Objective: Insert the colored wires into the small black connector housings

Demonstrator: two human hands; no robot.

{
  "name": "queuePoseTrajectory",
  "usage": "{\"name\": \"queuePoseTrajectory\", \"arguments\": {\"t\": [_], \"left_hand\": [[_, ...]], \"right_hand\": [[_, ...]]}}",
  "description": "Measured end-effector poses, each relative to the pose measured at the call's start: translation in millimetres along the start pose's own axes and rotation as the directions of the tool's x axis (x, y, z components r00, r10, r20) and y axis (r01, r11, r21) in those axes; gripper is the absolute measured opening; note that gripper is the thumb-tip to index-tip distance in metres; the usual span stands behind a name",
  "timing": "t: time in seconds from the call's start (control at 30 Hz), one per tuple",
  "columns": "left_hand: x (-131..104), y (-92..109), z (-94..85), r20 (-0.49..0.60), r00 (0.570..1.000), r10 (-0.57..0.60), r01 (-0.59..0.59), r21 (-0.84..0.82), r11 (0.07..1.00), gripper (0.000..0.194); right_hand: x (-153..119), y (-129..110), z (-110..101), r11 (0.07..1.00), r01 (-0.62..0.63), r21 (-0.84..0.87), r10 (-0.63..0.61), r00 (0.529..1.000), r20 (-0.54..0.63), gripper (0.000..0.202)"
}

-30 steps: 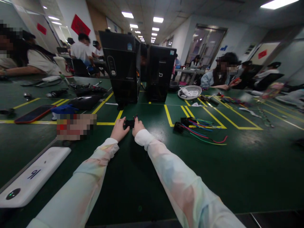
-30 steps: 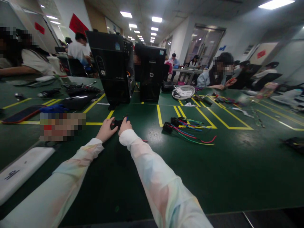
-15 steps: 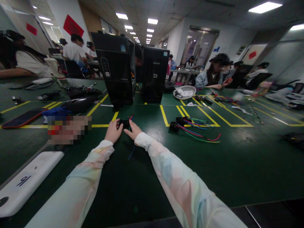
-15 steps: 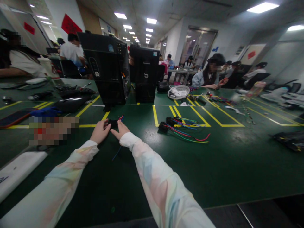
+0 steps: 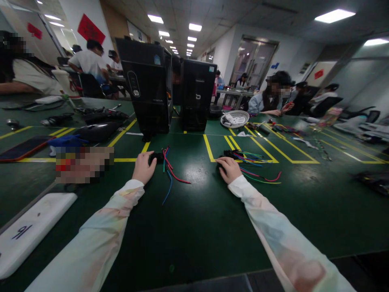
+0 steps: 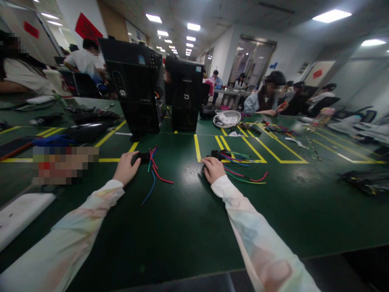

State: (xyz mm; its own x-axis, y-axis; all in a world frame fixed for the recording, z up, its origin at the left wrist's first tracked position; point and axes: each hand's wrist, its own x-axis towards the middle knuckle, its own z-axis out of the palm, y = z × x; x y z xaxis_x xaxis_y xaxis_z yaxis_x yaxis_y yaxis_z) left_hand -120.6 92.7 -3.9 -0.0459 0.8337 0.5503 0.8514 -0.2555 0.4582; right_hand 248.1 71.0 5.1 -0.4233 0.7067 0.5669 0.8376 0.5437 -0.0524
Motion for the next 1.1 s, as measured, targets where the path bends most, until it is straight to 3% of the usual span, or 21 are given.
{"name": "queuePoseTrajectory", "arguments": {"t": [0.17,0.4,0.53,0.63,0.77,0.87,0.97,1.1], "left_hand": [[-2,5,-1.0,-0.019,0.998,0.066,-0.066,0.0,0.998,0.033],[-5,18,-11.2,-0.038,0.99,0.134,-0.133,0.006,0.991,0.031],[-14,42,-23.6,-0.03,0.981,0.19,-0.191,-0.007,0.982,0.028],[-29,71,-32.4,0.044,0.966,0.255,-0.251,-0.07,0.965,0.025],[-58,110,-38.9,0.164,0.929,0.332,-0.287,-0.249,0.925,0.024],[-77,127,-39.1,0.236,0.891,0.388,-0.292,-0.356,0.888,0.026],[-88,135,-37.1,0.299,0.86,0.413,-0.266,-0.427,0.864,0.031],[-91,135,-32.7,0.315,0.886,0.34,-0.163,-0.474,0.865,0.044]], "right_hand": [[-13,18,-12,0.984,-0.107,-0.146,0.094,0.991,-0.093,0.045],[-10,13,1,0.86,-0.357,-0.365,0.382,0.924,-0.005,0.059],[-10,15,0,0.833,-0.405,-0.378,0.435,0.901,-0.006,0.056],[-10,18,-2,0.84,-0.414,-0.35,0.444,0.896,0.005,0.05],[-9,14,-6,0.875,-0.368,-0.316,0.383,0.924,-0.014,0.048],[-8,2,-13,0.916,-0.288,-0.277,0.279,0.957,-0.075,0.048],[-7,-20,-22,0.962,-0.169,-0.216,0.155,0.985,-0.079,0.048],[-9,-55,-32,0.992,0.032,-0.121,-0.035,0.999,-0.021,0.049]]}}
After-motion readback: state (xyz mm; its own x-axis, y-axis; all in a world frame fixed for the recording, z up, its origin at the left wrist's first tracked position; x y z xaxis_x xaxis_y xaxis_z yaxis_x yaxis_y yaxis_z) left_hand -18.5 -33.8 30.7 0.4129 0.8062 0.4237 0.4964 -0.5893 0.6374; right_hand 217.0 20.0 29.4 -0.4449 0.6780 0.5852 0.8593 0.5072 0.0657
